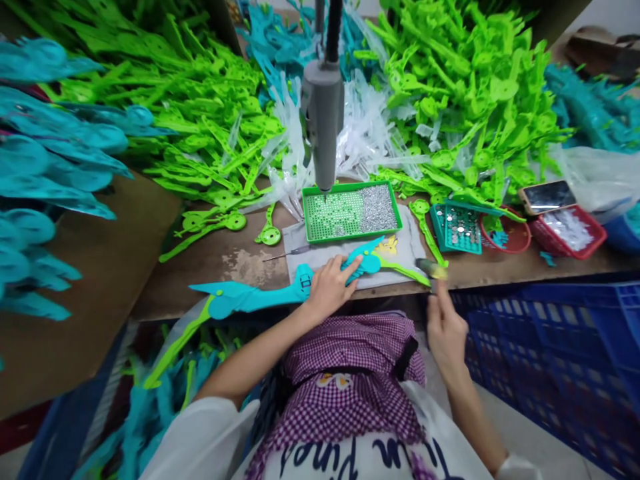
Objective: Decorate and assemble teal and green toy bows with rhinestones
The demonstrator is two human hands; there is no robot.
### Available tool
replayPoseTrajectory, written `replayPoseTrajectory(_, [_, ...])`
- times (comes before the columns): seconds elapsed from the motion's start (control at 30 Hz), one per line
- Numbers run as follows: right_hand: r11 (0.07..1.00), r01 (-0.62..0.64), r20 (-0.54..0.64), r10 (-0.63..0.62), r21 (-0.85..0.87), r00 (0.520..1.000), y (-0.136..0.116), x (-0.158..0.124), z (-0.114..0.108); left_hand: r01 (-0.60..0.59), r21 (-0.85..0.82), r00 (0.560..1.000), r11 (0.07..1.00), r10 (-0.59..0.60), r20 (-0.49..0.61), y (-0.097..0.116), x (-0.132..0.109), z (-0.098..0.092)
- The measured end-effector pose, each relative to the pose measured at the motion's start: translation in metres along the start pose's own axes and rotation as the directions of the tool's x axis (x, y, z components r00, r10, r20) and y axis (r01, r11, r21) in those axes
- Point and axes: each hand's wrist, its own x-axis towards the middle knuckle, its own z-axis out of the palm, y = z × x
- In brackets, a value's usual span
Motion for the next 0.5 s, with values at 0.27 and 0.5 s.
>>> replayPoseTrajectory(0.27, [0.997, -0.065, 0.097, 0.061, 0.034, 0.993, 0.012, -0.001, -0.015, 0.009, -0.058, 1.000, 0.998, -0.009, 0.008, 0.005, 0.006, 0.000])
replayPoseTrajectory(0.5, [0.783, 0.272, -0.303, -0.113, 0.560, 0.946, -0.132, 0.040, -0.032, -0.014, -0.024, 0.998, 1.000, 0.013, -0.062, 0.012, 0.002, -0.012])
